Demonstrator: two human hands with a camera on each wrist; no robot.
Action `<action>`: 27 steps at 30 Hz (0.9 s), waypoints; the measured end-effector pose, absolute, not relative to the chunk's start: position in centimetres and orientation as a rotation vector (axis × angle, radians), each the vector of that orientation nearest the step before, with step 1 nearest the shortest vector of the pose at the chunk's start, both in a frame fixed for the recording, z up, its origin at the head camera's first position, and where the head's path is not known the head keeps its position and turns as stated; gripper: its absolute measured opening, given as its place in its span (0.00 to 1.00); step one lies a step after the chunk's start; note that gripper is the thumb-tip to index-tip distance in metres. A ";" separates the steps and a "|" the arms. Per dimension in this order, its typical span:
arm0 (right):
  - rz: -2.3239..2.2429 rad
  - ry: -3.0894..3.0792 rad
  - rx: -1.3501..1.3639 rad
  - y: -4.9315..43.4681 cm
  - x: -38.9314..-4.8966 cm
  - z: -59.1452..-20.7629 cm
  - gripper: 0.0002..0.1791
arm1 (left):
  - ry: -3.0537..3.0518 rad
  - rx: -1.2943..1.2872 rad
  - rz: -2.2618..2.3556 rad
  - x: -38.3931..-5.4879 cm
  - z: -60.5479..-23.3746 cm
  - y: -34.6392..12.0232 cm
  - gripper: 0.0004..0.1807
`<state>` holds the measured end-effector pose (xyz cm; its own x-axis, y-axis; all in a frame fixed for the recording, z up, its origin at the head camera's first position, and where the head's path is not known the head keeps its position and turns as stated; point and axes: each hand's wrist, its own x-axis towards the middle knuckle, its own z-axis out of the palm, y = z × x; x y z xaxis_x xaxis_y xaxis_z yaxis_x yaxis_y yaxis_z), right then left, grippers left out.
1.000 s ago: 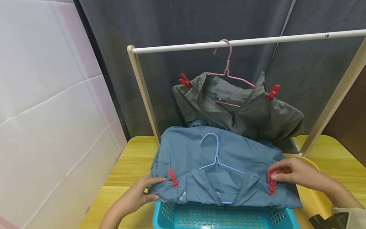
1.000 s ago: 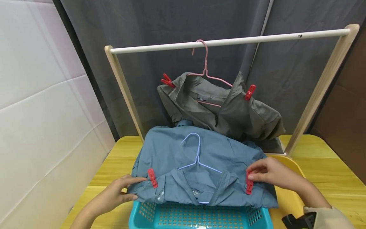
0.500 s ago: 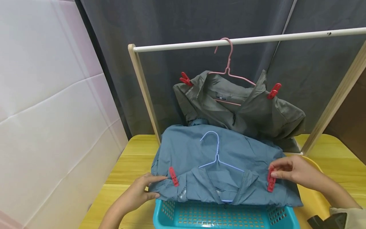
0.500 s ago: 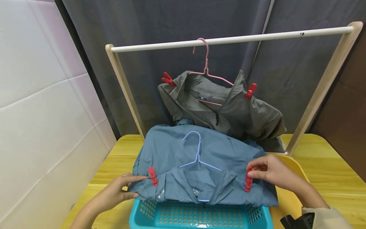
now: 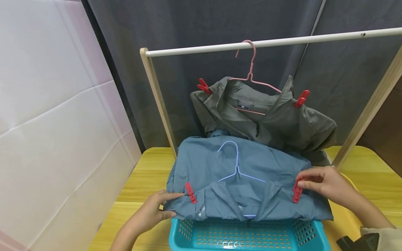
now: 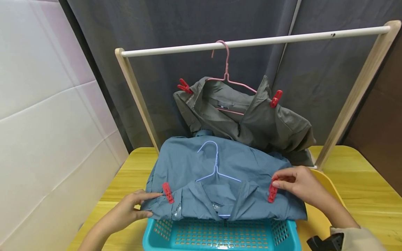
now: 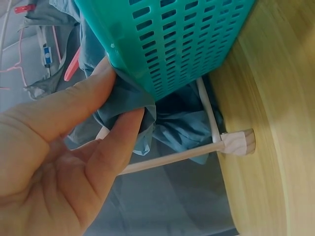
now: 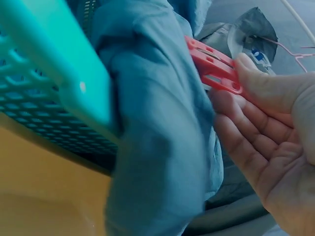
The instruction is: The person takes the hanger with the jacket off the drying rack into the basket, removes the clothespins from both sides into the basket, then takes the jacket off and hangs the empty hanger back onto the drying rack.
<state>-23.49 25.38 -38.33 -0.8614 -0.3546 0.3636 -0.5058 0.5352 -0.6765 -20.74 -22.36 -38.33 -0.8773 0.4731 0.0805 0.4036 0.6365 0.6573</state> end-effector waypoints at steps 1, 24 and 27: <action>1.225 -2.587 0.714 25.3 -23.5 -38.3 0.06 | 2.755 0.739 1.065 -20.7 -38.3 -22.3 0.26; 1.210 -2.590 0.526 25.4 -23.5 -37.9 0.11 | 2.739 0.771 1.091 -20.6 -38.4 -22.2 0.26; 1.236 -2.562 0.532 25.8 -23.5 -38.1 0.11 | 2.742 0.754 1.085 -20.6 -38.4 -22.2 0.26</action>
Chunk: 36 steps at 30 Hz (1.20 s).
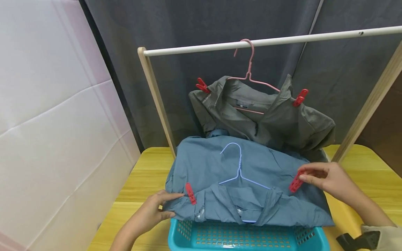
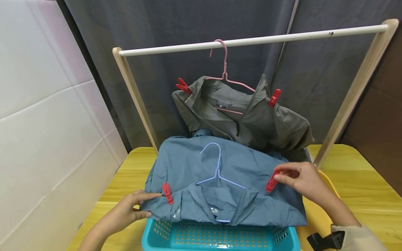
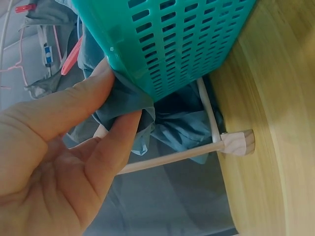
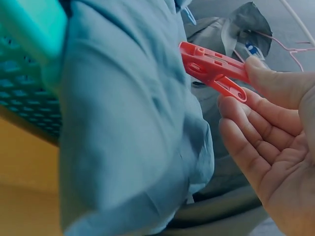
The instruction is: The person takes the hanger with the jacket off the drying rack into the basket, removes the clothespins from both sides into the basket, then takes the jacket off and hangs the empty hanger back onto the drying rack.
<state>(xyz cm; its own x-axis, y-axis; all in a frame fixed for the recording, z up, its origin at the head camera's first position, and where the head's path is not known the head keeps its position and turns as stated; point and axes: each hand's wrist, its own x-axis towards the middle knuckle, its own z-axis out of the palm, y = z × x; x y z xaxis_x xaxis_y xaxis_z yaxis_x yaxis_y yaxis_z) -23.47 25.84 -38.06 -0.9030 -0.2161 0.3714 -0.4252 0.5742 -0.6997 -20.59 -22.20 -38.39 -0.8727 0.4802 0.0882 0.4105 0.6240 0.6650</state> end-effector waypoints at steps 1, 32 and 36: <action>1.242 -2.554 0.539 26.0 -23.4 -38.1 0.11 | 2.743 0.750 1.083 -20.6 -38.4 -22.2 0.26; 1.203 -2.490 0.253 32.0 -21.7 -38.9 0.15 | 2.722 0.742 1.105 -20.6 -38.4 -22.4 0.25; 1.157 -2.478 0.246 32.5 -21.6 -38.9 0.14 | 2.722 0.746 1.108 -20.6 -38.4 -22.3 0.25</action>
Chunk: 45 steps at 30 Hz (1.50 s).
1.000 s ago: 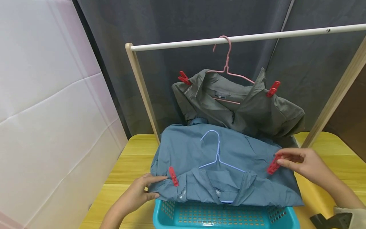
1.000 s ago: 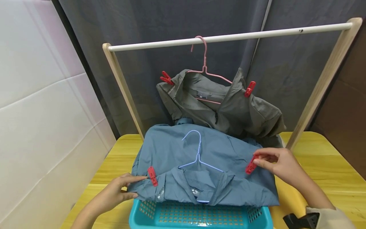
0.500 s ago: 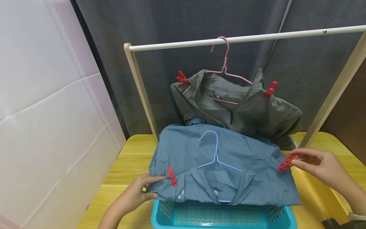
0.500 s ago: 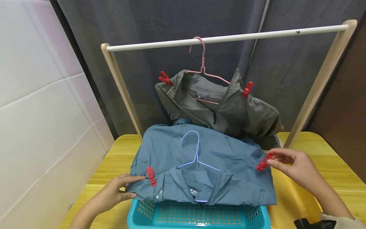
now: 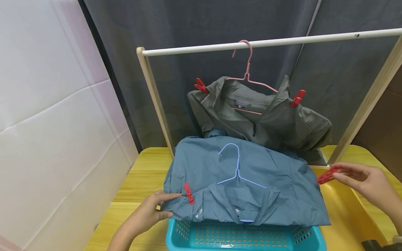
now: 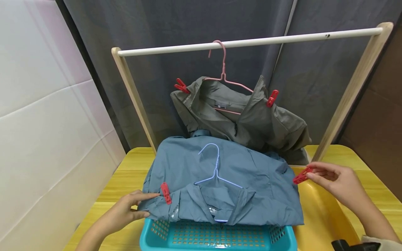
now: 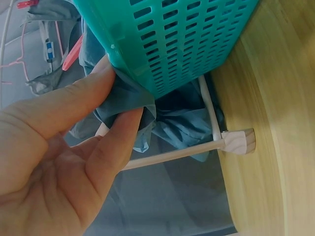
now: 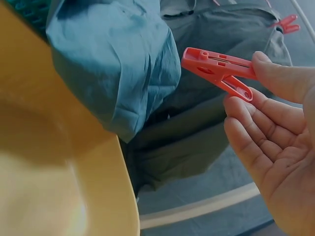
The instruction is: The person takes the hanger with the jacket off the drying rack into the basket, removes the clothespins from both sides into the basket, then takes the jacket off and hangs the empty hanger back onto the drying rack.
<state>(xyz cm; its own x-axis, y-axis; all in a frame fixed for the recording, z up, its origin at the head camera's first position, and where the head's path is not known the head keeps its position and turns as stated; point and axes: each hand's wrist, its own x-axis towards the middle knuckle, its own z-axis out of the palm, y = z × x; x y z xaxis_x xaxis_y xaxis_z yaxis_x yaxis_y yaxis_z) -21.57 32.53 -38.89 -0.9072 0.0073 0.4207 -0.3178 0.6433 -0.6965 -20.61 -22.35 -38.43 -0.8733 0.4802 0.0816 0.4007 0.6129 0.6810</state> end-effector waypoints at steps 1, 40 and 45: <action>1.168 -2.468 0.243 32.7 -21.5 -38.9 0.13 | 2.721 0.746 1.109 -20.6 -38.4 -22.3 0.25; 1.060 -2.672 0.004 37.4 -24.2 -44.1 0.19 | 2.719 0.741 1.095 -21.0 -38.4 -22.5 0.24; 1.062 -2.707 0.023 36.1 -23.6 -43.3 0.25 | 2.719 0.741 1.091 -20.9 -38.5 -22.5 0.25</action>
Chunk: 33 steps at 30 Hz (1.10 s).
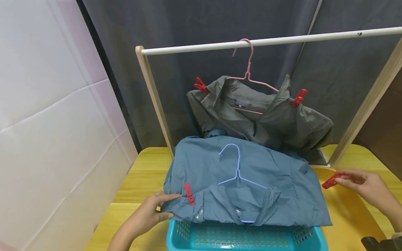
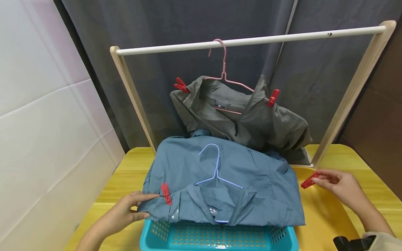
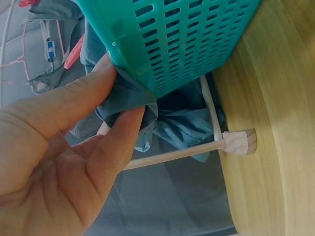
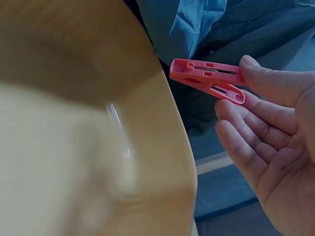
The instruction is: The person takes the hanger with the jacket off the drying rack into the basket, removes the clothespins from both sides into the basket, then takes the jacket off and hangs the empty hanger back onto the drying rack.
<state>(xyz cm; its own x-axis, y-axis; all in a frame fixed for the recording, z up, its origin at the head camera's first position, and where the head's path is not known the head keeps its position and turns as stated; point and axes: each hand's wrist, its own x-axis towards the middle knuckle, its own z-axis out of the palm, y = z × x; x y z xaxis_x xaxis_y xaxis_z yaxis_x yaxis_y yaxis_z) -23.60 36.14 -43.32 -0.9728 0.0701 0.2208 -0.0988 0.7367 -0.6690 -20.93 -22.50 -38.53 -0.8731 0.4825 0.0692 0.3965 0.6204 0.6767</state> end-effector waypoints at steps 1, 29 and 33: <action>1.062 -2.714 0.016 36.0 -23.6 -43.2 0.25 | 2.721 0.741 1.097 -20.9 -38.6 -22.5 0.24; 1.184 -2.895 0.234 35.5 -25.1 -45.3 0.21 | 2.744 0.743 1.071 -20.6 -38.4 -22.3 0.24; 1.161 -2.967 0.343 35.7 -25.2 -45.3 0.18 | 2.759 0.746 1.059 -20.7 -38.4 -22.1 0.24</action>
<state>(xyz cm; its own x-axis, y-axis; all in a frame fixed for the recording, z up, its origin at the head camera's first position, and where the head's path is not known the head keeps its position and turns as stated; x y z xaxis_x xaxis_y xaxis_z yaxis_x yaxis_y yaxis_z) -25.21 35.66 -45.29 -0.9751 -0.2209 0.0191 -0.1752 0.7146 -0.6772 -20.66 -22.14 -38.45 -0.8763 0.4743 0.0852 0.4095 0.6398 0.6503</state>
